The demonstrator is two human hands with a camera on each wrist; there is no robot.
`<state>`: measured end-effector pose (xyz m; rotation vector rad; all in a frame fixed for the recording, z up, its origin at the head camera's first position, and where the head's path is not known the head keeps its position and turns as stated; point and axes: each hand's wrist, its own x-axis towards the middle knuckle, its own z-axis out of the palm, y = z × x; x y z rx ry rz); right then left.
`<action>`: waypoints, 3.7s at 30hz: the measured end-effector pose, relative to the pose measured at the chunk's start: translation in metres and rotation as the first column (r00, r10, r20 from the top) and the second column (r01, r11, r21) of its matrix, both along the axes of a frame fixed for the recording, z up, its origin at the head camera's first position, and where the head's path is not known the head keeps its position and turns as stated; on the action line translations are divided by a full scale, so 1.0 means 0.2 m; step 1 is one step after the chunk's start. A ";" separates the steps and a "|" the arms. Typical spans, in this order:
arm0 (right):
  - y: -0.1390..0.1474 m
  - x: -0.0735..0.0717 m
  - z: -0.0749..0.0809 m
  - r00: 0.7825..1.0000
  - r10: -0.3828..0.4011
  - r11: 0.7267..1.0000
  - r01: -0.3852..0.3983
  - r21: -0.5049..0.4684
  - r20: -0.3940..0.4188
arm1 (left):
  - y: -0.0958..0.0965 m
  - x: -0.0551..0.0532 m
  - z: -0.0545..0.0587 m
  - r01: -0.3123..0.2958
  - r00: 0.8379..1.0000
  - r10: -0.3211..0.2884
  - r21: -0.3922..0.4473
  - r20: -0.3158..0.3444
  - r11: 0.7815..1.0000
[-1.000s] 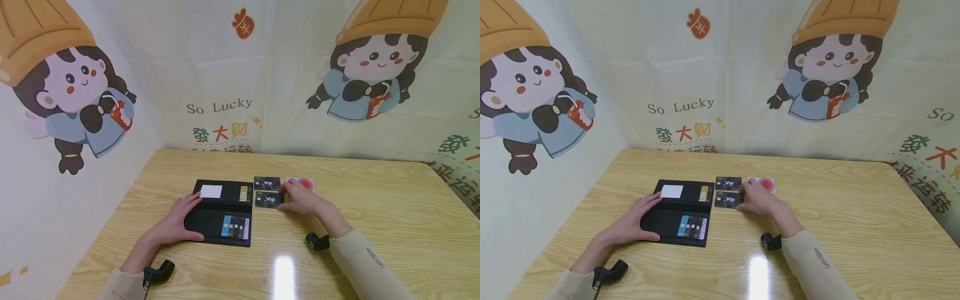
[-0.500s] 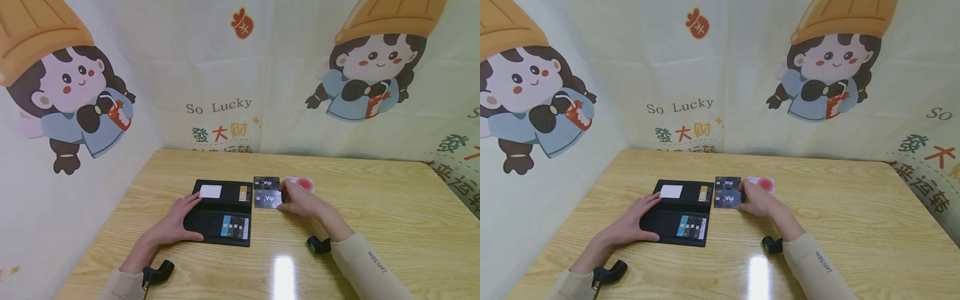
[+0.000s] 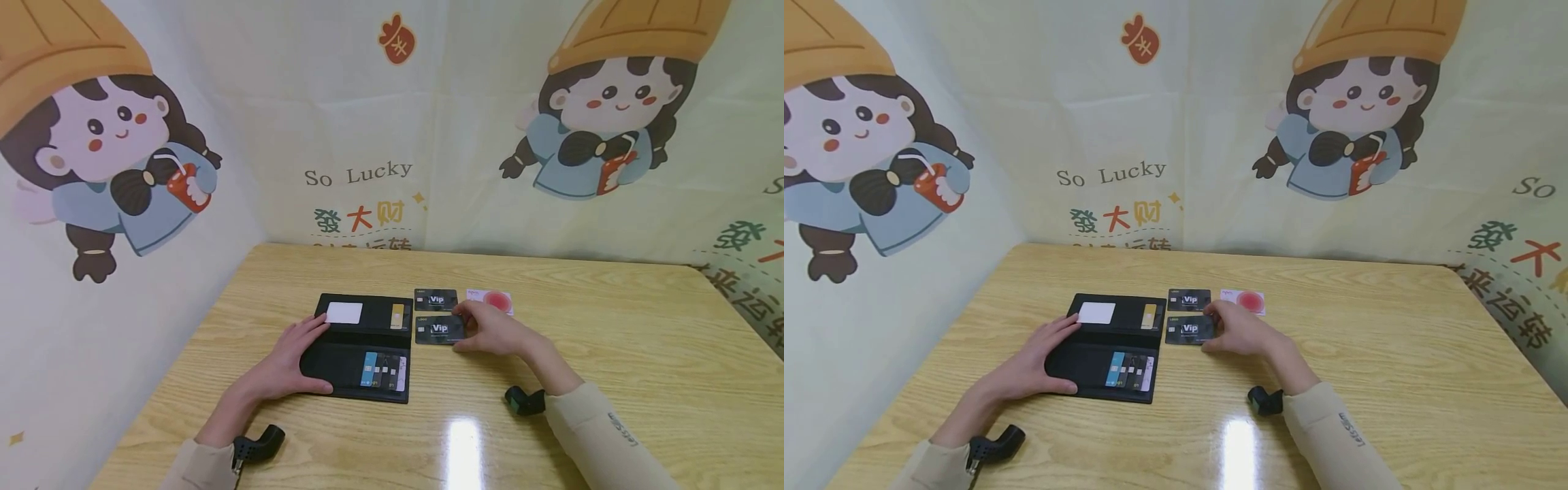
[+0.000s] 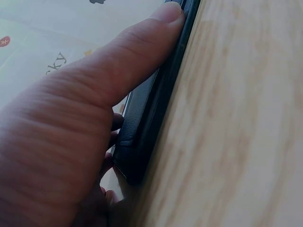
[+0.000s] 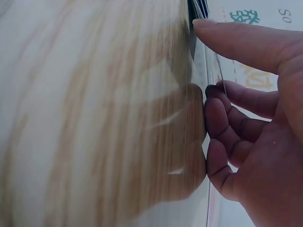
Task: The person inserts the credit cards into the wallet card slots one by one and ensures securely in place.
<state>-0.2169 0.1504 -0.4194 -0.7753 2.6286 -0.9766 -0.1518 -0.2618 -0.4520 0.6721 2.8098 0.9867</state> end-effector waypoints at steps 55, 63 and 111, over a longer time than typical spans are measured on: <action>-0.28 -0.09 0.04 0.995 0.011 1.000 -0.010 0.012 -0.103 | 0.00 0.00 0.01 0.024 0.999 -0.025 -0.009 -0.037 1.000; -0.33 -0.10 0.02 0.991 0.046 0.997 -0.037 0.068 -0.129 | 0.00 0.00 0.01 0.019 0.999 -0.019 0.003 -0.028 1.000; -0.43 -0.07 0.01 0.967 -0.037 0.981 0.083 0.174 -0.251 | 0.01 0.01 0.02 0.010 1.000 -0.010 -0.019 -0.008 1.000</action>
